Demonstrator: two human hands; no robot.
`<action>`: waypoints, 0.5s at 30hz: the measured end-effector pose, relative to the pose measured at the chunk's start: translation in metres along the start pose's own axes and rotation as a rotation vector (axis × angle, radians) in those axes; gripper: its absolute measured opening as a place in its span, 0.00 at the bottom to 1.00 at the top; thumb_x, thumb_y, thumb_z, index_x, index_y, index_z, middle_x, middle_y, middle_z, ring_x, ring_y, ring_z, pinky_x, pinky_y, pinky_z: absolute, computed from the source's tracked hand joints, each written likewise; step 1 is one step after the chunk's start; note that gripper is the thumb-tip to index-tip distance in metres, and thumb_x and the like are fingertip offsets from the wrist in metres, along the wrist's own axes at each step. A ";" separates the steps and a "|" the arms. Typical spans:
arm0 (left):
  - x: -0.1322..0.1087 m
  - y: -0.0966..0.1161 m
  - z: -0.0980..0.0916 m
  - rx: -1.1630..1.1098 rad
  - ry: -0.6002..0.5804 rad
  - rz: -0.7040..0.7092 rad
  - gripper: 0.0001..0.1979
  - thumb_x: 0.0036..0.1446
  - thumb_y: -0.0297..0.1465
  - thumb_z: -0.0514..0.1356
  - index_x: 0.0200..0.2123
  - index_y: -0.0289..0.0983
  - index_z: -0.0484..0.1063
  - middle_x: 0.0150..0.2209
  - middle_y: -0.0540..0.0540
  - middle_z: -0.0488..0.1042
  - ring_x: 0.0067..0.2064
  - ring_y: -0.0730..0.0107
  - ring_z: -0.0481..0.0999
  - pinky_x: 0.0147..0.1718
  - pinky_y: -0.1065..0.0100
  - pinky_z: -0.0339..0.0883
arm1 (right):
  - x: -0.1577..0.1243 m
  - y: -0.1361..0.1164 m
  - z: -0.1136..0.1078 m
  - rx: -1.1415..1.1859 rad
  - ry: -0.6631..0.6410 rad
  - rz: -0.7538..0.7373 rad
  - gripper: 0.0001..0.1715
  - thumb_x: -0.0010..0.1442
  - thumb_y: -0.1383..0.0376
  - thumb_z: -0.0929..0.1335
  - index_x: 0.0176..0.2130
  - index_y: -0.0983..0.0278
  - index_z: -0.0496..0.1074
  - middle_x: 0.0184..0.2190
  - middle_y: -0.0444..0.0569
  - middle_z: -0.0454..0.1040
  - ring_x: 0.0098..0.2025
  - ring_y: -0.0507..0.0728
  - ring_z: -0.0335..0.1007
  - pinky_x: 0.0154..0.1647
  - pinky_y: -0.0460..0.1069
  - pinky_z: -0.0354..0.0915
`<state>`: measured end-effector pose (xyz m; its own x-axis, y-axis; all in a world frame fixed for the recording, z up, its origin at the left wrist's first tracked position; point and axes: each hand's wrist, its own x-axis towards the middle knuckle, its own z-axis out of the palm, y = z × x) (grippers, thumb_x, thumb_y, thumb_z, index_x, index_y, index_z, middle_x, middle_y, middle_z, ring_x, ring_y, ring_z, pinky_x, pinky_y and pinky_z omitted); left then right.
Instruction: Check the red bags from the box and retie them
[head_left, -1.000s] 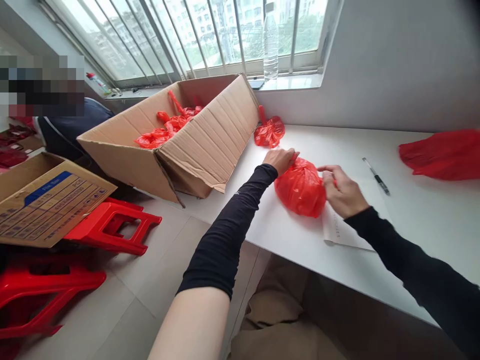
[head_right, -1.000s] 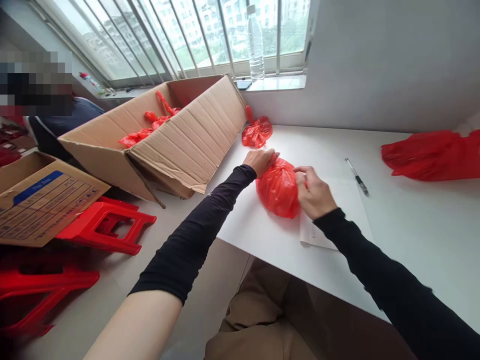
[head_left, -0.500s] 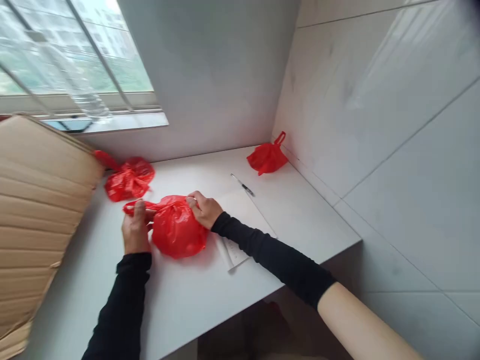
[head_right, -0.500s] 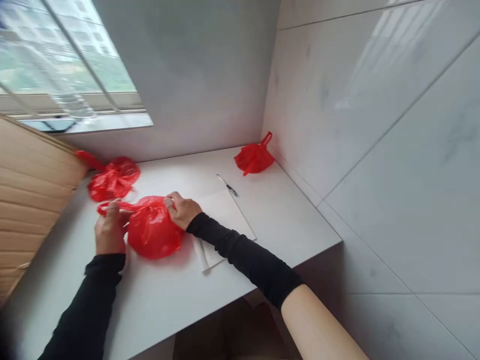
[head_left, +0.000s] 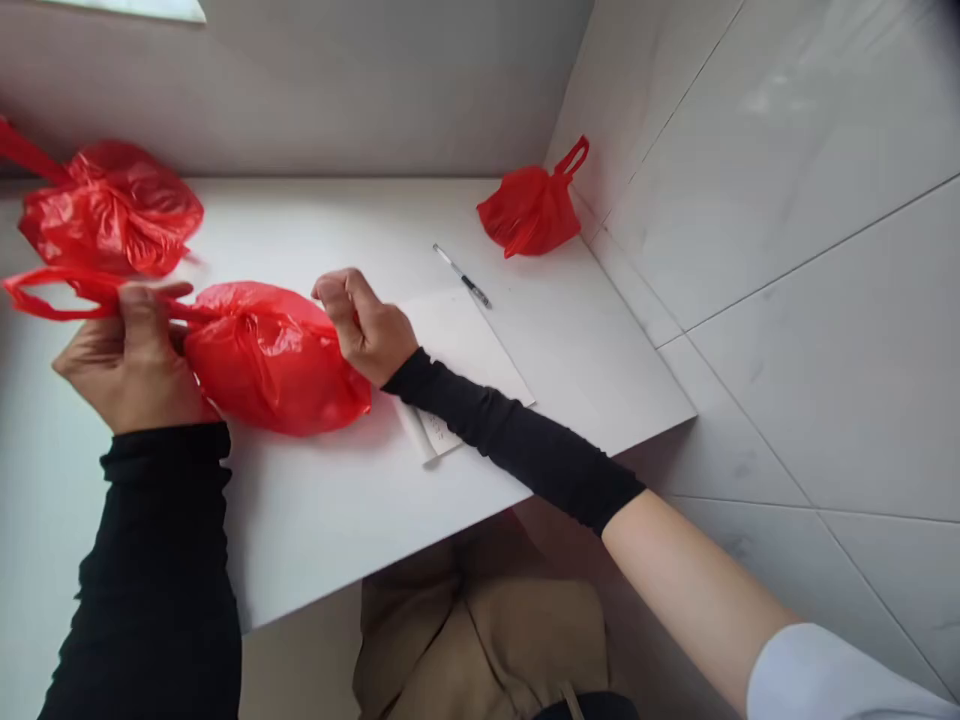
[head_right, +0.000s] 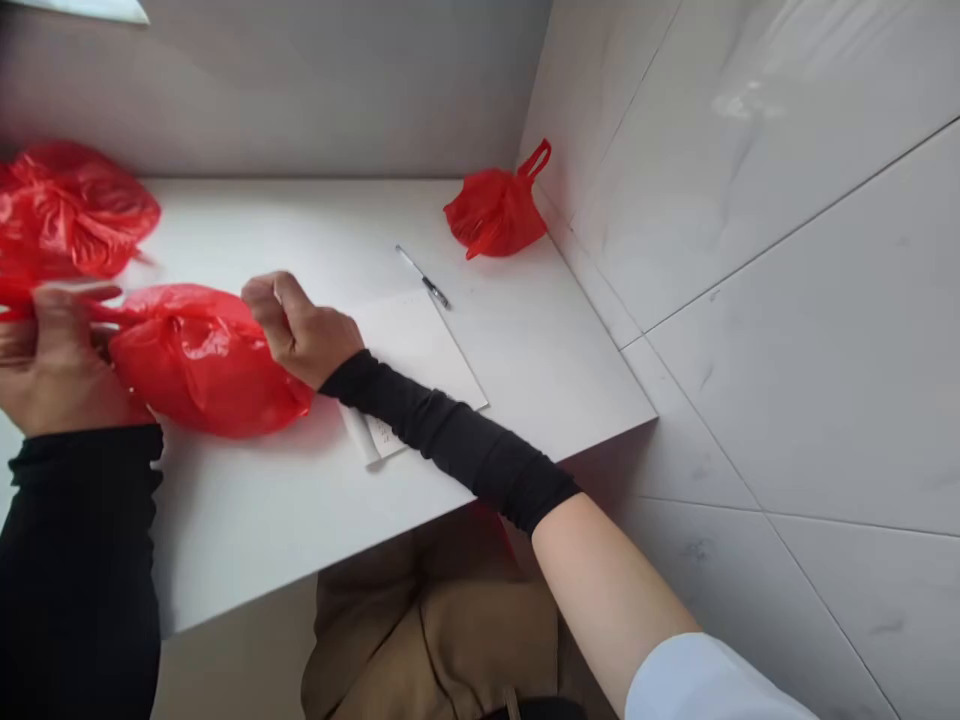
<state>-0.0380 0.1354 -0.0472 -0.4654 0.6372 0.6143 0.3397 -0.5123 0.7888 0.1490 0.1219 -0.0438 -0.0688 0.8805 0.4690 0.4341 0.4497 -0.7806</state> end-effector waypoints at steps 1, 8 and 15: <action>-0.002 -0.004 -0.002 -0.010 -0.018 -0.011 0.19 0.62 0.39 0.61 0.38 0.25 0.80 0.28 0.47 0.78 0.22 0.79 0.67 0.30 0.68 0.70 | -0.001 0.003 0.000 0.003 -0.003 -0.003 0.34 0.73 0.55 0.45 0.45 0.63 0.72 0.43 0.40 0.78 0.38 0.46 0.76 0.42 0.46 0.70; -0.017 -0.008 -0.001 0.006 0.009 0.016 0.18 0.68 0.33 0.55 0.40 0.22 0.79 0.31 0.46 0.78 0.32 0.77 0.75 0.43 0.64 0.72 | -0.002 0.017 0.006 0.109 0.073 -0.020 0.35 0.72 0.49 0.44 0.53 0.63 0.66 0.46 0.42 0.73 0.41 0.44 0.73 0.44 0.42 0.70; -0.014 -0.004 -0.007 -0.219 -0.026 -0.423 0.20 0.66 0.39 0.56 0.43 0.26 0.77 0.21 0.52 0.72 0.18 0.81 0.65 0.18 0.76 0.59 | -0.004 0.013 0.006 0.084 0.073 -0.019 0.28 0.70 0.47 0.56 0.58 0.62 0.59 0.50 0.51 0.70 0.47 0.54 0.70 0.52 0.53 0.70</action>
<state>-0.0382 0.1247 -0.0594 -0.5045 0.8286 0.2427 -0.0564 -0.3121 0.9484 0.1498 0.1251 -0.0587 -0.0094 0.8596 0.5109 0.3567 0.4802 -0.8014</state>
